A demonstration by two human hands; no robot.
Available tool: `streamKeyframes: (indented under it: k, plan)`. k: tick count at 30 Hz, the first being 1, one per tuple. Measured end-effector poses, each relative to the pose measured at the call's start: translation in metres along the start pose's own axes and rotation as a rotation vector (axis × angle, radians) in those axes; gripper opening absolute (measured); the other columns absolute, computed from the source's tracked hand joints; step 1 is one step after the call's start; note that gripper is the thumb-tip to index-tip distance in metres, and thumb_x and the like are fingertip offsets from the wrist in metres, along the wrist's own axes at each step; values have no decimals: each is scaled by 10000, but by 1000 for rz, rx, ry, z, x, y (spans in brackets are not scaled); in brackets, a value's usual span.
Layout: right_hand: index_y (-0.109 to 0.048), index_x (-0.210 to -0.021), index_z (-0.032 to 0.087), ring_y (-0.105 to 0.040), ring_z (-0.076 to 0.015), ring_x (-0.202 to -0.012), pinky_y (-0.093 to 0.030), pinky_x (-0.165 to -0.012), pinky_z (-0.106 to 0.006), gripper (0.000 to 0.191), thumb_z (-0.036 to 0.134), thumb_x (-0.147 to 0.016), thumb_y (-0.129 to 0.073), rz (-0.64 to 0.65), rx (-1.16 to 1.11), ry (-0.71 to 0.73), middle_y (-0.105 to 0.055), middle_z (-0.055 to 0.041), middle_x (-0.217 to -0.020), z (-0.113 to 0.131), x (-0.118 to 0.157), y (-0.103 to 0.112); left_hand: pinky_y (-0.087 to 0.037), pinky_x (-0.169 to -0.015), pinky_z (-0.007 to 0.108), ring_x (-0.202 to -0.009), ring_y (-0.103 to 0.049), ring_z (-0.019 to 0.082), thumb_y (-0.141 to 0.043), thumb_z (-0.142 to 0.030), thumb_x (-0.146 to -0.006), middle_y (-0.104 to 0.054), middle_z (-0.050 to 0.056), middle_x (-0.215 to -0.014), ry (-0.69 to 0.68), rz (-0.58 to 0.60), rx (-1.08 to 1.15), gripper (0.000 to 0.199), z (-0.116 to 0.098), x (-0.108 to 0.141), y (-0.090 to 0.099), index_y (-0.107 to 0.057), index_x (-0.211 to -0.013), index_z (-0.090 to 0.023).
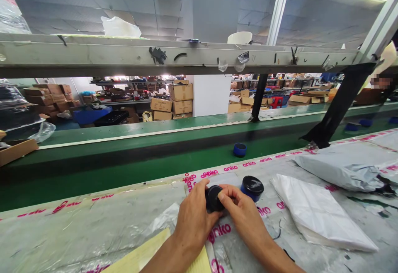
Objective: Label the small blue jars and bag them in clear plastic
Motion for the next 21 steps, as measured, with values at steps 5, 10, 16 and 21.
streamKeyframes:
  k: [5, 10, 16, 21]
  plan:
    - [-650, -718, 182, -630, -275, -956, -465, -846, -356, 340, 509, -805, -609, -8, 25, -4, -717, -120, -1062, 3, 1, 0, -487, -995, 422, -1155, -621, 291, -789, -193, -723, -625, 88, -1291, 11, 8, -19, 691, -1, 1, 1, -476, -1339, -207]
    - [-633, -735, 190, -626, -258, -945, -450, -854, -357, 329, 503, -811, -566, -5, 59, -14, -690, -118, -1162, -2, 2, 0, -491, -997, 423, -1164, -620, 289, -785, -186, -731, -625, 88, -1302, 11, 2, -29, 685, -1, 1, 1, -471, -1340, -207]
    - [-644, -787, 200, -658, -242, -869, -480, -813, -342, 278, 473, -795, -594, -62, 50, -45, -718, -91, -1091, -15, 1, 2, -510, -964, 425, -1134, -638, 292, -751, -201, -760, -643, 81, -1267, -35, -16, -37, 612, -1, 2, -1, -484, -1310, -224]
    - [-650, -985, 186, -654, -234, -730, -500, -674, -325, 340, 456, -780, -622, -102, 56, -113, -720, -51, -811, -22, 0, 7, -518, -943, 441, -1115, -644, 304, -731, -230, -779, -651, 92, -1243, -55, -11, -41, 575, -2, 2, -1, -486, -1299, -215]
Point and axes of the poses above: each hand's wrist, its own x-axis away from the middle knuckle, its own y-axis out of the back of the hand, z = x × y, the point moved 8 cm from there along -x, towards the middle knuckle
